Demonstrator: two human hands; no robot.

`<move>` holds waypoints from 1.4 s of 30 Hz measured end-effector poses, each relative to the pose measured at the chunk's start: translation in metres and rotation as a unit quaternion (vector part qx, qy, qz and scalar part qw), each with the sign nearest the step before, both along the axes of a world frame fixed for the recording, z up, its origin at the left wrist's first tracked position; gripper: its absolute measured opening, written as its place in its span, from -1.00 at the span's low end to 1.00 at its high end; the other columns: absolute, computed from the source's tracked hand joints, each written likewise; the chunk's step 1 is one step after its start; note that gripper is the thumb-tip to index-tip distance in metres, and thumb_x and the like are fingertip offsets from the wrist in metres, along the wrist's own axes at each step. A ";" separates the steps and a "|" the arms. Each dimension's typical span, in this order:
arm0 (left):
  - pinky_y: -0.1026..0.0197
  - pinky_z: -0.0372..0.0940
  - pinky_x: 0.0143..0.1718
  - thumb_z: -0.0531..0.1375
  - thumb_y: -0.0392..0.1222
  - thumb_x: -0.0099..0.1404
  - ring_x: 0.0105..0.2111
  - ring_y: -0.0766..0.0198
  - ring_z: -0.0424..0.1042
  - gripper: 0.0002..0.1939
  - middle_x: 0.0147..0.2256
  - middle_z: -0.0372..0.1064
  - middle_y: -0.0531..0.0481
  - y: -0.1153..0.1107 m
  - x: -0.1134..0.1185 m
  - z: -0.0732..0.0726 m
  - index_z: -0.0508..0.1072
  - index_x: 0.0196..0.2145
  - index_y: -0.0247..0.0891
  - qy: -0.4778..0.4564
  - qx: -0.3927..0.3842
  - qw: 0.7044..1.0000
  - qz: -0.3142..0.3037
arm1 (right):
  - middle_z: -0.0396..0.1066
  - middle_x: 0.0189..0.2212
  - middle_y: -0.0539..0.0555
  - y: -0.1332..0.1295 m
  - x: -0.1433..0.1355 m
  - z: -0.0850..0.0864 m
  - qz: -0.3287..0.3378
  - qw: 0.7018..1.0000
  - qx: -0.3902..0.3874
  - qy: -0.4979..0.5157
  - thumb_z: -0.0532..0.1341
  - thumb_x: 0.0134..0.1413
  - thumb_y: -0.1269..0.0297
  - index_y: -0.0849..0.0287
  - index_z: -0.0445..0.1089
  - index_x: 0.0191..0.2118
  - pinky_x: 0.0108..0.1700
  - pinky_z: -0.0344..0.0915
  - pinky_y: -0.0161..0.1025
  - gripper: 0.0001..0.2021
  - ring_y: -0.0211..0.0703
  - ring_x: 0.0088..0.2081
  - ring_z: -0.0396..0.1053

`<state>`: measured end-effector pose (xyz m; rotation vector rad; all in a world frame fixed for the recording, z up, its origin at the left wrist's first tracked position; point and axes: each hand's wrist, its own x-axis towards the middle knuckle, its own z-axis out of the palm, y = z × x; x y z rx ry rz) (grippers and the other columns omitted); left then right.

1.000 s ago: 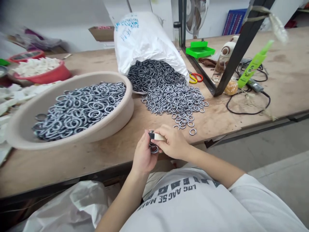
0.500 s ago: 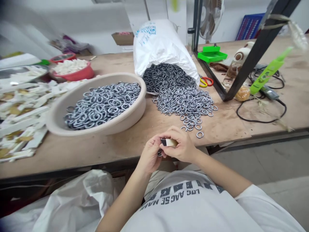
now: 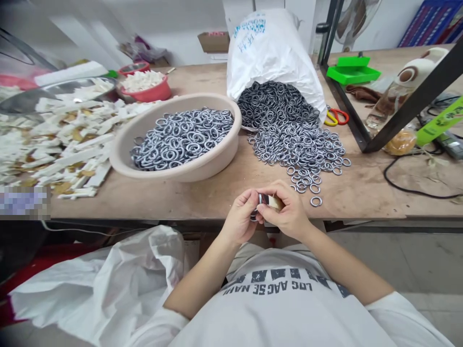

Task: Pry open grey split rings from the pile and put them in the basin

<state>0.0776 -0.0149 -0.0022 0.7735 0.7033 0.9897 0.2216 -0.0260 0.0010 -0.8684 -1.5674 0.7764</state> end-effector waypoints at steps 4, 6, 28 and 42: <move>0.42 0.16 -0.61 0.37 0.17 0.15 -0.61 0.49 0.14 -0.50 -0.52 0.19 0.05 0.002 0.001 0.000 0.41 -0.28 -0.37 0.000 -0.002 1.000 0.004 | 0.33 -0.40 -0.01 0.005 -0.001 -0.001 0.109 0.971 -0.162 0.139 0.23 0.29 0.18 0.15 0.37 -0.14 -0.41 0.31 -0.27 -0.84 -0.28 -0.45 0.36; 0.41 0.16 -0.62 0.36 0.15 0.17 -0.62 0.48 0.12 -0.52 -0.54 0.14 0.07 0.004 0.001 0.001 0.34 -0.38 -0.36 -0.014 -0.010 1.000 0.006 | 0.37 -0.40 0.02 0.007 0.004 0.000 0.096 0.975 -0.170 0.103 0.17 0.34 0.12 0.18 0.38 -0.12 -0.39 0.28 -0.27 -0.78 -0.27 -0.43 0.36; 0.37 0.11 -0.67 0.38 0.16 0.14 -0.68 0.44 0.15 -0.47 -0.58 0.14 0.08 -0.003 -0.011 0.002 0.26 -0.45 -0.35 -0.017 -0.046 0.996 -0.077 | 0.12 -0.56 -0.02 0.031 0.042 -0.012 -0.143 0.965 -0.124 -0.181 0.06 0.38 -0.05 0.20 0.16 -0.45 -0.39 -0.04 -0.22 -0.54 -0.28 -0.48 0.09; -0.53 -0.48 0.27 0.14 0.38 0.28 0.34 -0.44 -0.28 0.02 0.28 -0.08 -0.46 0.155 -0.154 0.132 0.12 0.26 -0.70 0.717 0.320 0.578 0.223 | 0.16 -0.51 0.00 0.008 0.039 -0.027 -0.153 0.962 -0.021 -0.225 0.16 0.34 0.21 0.22 0.25 -0.41 -0.34 0.02 -0.22 -0.71 -0.27 -0.43 0.14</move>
